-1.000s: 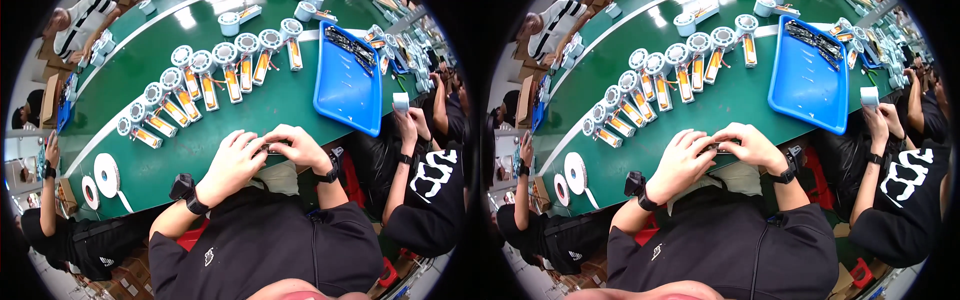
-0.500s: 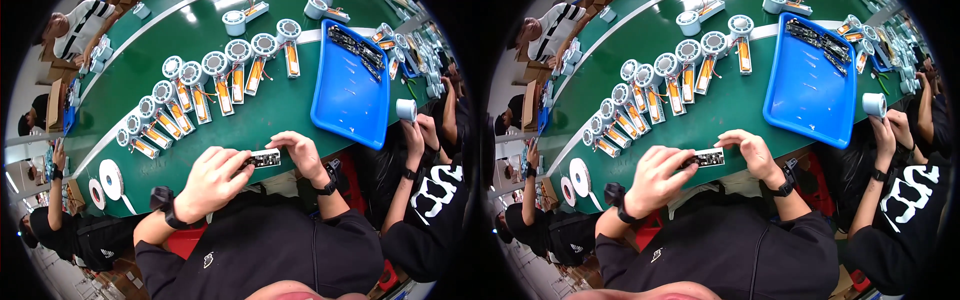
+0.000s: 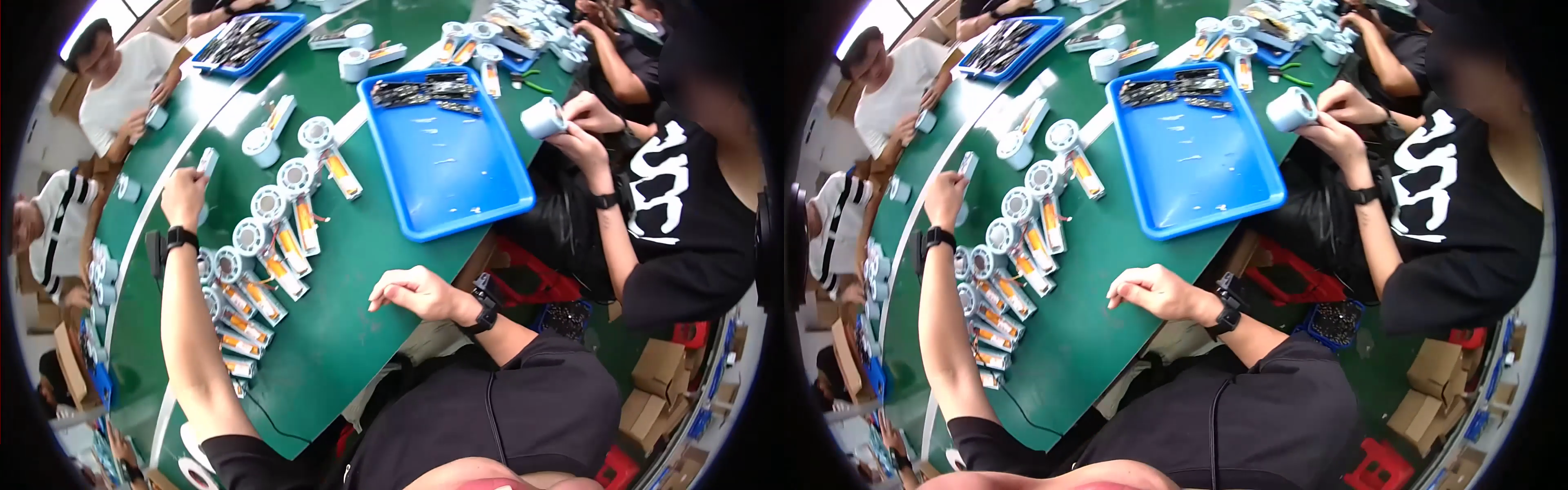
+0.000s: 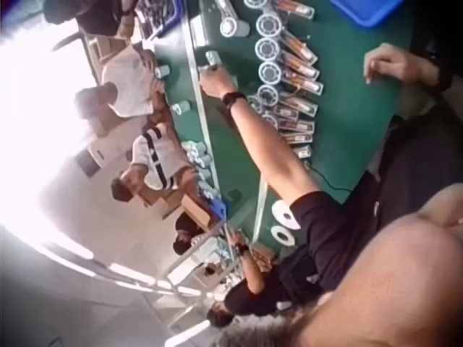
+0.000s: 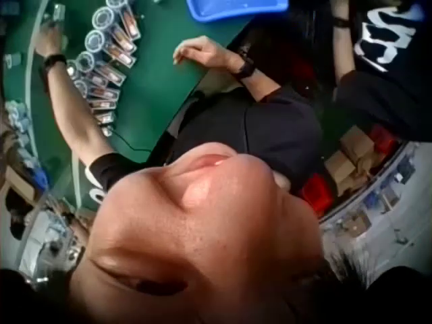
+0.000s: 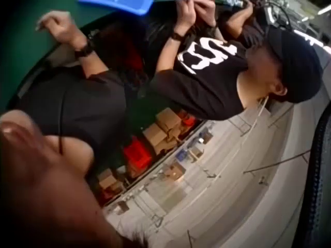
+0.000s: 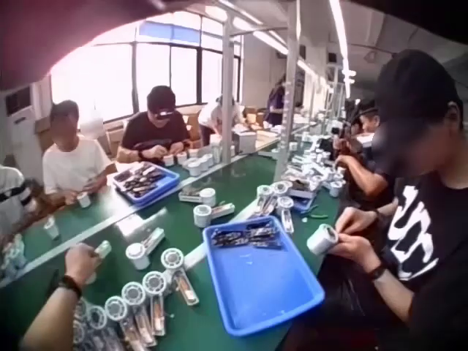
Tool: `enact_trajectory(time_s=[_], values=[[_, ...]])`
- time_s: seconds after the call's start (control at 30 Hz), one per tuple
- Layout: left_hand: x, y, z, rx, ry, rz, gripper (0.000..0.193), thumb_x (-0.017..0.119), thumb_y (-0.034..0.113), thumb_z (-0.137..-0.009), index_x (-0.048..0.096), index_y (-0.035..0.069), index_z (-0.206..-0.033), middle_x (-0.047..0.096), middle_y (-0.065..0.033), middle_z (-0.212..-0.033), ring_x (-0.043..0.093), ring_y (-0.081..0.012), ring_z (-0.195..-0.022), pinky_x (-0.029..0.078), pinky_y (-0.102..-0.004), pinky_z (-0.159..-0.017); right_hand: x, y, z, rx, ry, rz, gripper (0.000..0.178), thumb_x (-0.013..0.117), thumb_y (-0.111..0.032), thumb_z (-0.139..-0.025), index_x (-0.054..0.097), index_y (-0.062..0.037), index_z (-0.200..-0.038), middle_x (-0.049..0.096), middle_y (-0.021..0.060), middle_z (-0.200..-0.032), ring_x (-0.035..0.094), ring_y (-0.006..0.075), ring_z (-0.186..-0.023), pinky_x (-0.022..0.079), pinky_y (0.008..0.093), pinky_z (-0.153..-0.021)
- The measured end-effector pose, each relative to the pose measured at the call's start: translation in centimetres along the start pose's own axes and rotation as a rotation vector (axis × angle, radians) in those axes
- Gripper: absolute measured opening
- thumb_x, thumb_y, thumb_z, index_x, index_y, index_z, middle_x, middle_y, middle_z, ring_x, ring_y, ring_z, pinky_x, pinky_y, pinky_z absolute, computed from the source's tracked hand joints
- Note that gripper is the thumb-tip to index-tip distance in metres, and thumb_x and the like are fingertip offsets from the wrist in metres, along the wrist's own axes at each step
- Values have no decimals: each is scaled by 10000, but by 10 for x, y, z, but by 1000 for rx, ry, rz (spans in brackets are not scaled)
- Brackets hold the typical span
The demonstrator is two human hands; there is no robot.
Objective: Assembling small electronic components on a production line.
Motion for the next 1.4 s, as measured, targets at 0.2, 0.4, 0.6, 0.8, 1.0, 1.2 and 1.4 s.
enact_trajectory(time_s=[0.2, 0.4, 0.6, 0.8, 1.0, 1.2, 1.4], values=[[13, 50, -57, 169, -247, -216, 356, 642, 285, -906, 733, 36, -1143, 733, -234, -1078, 701, -404, -1025, 550, -493, -908, 9, -7, -9, 32, -51, -6, 233, 540, -149, -1075, 690, 28, -1098, 753, 105, -1017, 701, 169, -974, 553, 319, -907], [51, 158, -47, -114, -452, 446, 777, 767, 503, -763, 570, 10, -1331, 728, -223, -1150, 693, -353, -1118, 536, -435, -974, -6, -20, -9, 30, -2, 115, 199, 539, -73, -1039, 693, 40, -1092, 749, 124, -1011, 713, 204, -972, 552, 317, -880], [-31, 141, 15, 20, -13, 249, 601, 754, 320, -767, 605, 48, -1282, 725, -170, -1001, 713, -334, -951, 569, -422, -863, -4, -16, -2, -34, -5, 90, 188, 548, -62, -1025, 696, 28, -1098, 749, 125, -1001, 705, 185, -908, 548, 302, -825], [-158, 165, 191, 162, -155, 398, 532, 623, -93, -771, 606, 78, -1275, 653, -142, -1103, 664, -327, -984, 545, -426, -854, -2, -80, 0, -99, -11, 288, 256, 570, -49, -1001, 635, -1, -1244, 735, 96, -916, 653, 139, -780, 529, 277, -706], [-136, 176, 328, 118, -289, 326, 605, 613, -140, -734, 645, 169, -1253, 596, -155, -1306, 615, -346, -1047, 547, -416, -856, -142, -158, -108, -284, 333, 849, 284, 581, -114, -993, 648, -15, -1250, 709, 68, -920, 662, 126, -823, 528, 260, -752], [-101, 188, 311, 242, -201, 154, 516, 648, -59, -778, 671, 204, -1222, 543, -177, -1368, 597, -344, -1028, 551, -398, -815, -238, -80, -223, -366, 247, 1519, 337, 582, -121, -943, 647, -59, -1269, 730, 179, -1008, 704, 347, -952, 550, 410, -888], [-78, 183, 302, 360, -53, 254, 482, 666, -5, -792, 695, 244, -1204, 488, -165, -1419, 572, -320, -1041, 522, -389, -861, -229, -73, -233, -53, 117, 1755, 313, 585, -98, -912, 622, -33, -1216, 659, 241, -1172, 614, 431, -1140, 505, 487, -954]])
Point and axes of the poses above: each hand's wrist, its own z-axis away from the middle knuckle, its own x-axis out of the palm, y = z × x, the point moved 3 cm from there along -z, towards the middle knuckle
